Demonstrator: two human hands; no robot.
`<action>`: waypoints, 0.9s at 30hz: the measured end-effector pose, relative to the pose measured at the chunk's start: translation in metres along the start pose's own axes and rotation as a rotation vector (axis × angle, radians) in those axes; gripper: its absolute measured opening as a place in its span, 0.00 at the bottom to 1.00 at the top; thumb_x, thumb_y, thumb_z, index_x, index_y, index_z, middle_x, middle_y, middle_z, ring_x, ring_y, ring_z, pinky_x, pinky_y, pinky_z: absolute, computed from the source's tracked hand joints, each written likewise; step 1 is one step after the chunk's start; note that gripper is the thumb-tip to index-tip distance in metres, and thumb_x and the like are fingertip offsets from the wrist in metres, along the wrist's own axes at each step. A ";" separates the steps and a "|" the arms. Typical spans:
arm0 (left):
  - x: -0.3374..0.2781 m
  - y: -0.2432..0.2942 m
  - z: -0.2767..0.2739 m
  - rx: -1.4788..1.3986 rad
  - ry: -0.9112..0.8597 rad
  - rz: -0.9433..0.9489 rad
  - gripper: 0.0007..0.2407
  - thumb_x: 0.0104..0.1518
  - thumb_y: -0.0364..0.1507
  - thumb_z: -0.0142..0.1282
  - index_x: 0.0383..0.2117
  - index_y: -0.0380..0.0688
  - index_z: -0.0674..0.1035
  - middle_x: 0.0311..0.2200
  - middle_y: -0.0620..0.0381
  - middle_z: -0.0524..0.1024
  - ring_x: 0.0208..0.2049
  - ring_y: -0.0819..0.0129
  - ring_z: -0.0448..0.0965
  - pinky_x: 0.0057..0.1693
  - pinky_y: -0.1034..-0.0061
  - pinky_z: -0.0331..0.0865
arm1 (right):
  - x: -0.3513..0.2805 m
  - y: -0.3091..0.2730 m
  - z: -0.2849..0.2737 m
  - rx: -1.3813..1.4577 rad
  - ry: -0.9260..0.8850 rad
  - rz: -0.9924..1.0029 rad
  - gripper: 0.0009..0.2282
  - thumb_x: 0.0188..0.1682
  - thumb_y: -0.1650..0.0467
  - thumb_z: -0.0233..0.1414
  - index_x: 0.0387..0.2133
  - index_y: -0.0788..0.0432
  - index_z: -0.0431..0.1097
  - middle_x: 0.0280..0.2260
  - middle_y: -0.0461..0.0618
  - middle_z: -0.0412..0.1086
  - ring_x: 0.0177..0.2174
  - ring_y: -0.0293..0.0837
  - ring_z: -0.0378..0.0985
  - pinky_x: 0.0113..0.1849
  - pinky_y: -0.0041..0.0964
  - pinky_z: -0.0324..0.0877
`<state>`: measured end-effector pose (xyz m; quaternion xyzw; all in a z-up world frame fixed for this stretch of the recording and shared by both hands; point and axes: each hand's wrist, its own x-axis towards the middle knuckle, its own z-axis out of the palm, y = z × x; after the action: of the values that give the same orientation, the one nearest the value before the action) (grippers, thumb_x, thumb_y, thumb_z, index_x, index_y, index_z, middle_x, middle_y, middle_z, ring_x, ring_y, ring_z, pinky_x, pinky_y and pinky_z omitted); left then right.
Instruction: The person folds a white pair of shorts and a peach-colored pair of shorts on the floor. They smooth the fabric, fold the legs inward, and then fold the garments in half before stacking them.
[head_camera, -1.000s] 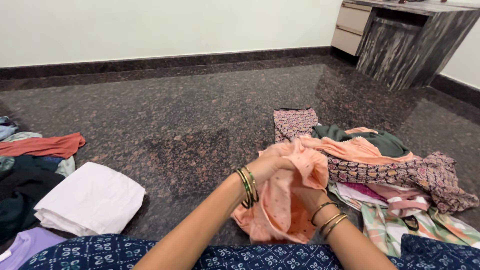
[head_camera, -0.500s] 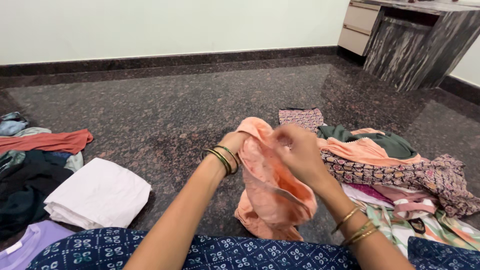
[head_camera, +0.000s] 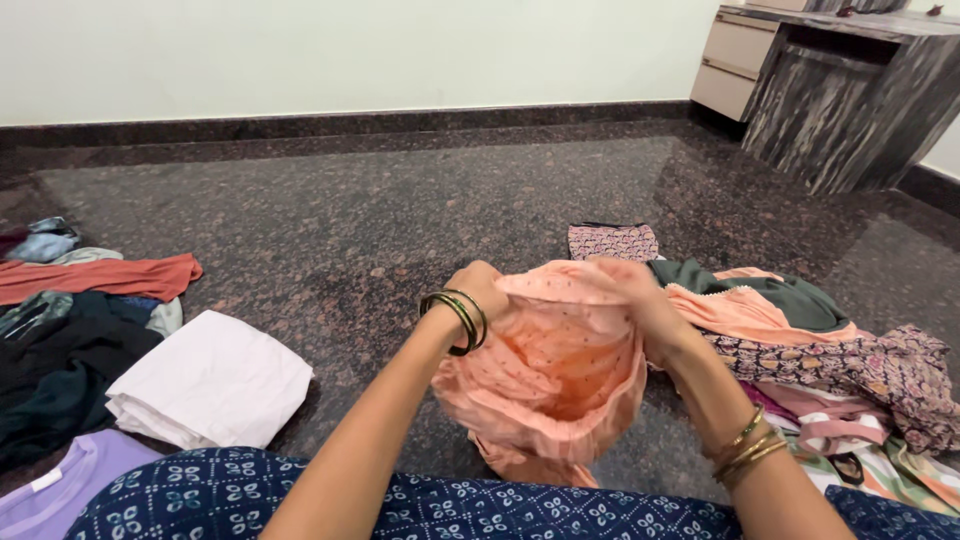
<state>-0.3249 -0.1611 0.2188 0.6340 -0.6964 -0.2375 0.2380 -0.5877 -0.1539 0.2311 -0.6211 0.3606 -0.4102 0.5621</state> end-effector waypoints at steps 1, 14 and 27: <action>0.001 0.001 0.003 -0.280 0.000 0.067 0.14 0.54 0.32 0.59 0.42 0.37 0.86 0.34 0.54 0.84 0.34 0.72 0.78 0.45 0.70 0.74 | -0.002 0.003 0.002 -0.441 0.025 -0.171 0.20 0.39 0.63 0.63 0.37 0.69 0.74 0.32 0.58 0.77 0.32 0.47 0.78 0.36 0.45 0.75; -0.038 0.051 -0.008 0.189 0.083 0.162 0.11 0.44 0.29 0.64 0.32 0.40 0.80 0.30 0.47 0.79 0.33 0.62 0.77 0.44 0.68 0.72 | -0.012 -0.029 0.004 0.468 -0.006 0.248 0.13 0.44 0.71 0.49 0.40 0.65 0.72 0.37 0.57 0.79 0.35 0.49 0.82 0.41 0.45 0.78; -0.028 0.049 0.011 -0.458 0.031 0.075 0.17 0.45 0.29 0.71 0.38 0.38 0.76 0.36 0.46 0.81 0.38 0.63 0.81 0.47 0.70 0.73 | -0.005 -0.011 0.007 -0.692 0.341 -0.290 0.10 0.52 0.70 0.51 0.39 0.62 0.77 0.37 0.58 0.78 0.38 0.53 0.81 0.41 0.47 0.75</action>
<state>-0.3673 -0.1288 0.2407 0.5406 -0.6437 -0.3707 0.3950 -0.5836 -0.1458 0.2416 -0.7410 0.4738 -0.4367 0.1888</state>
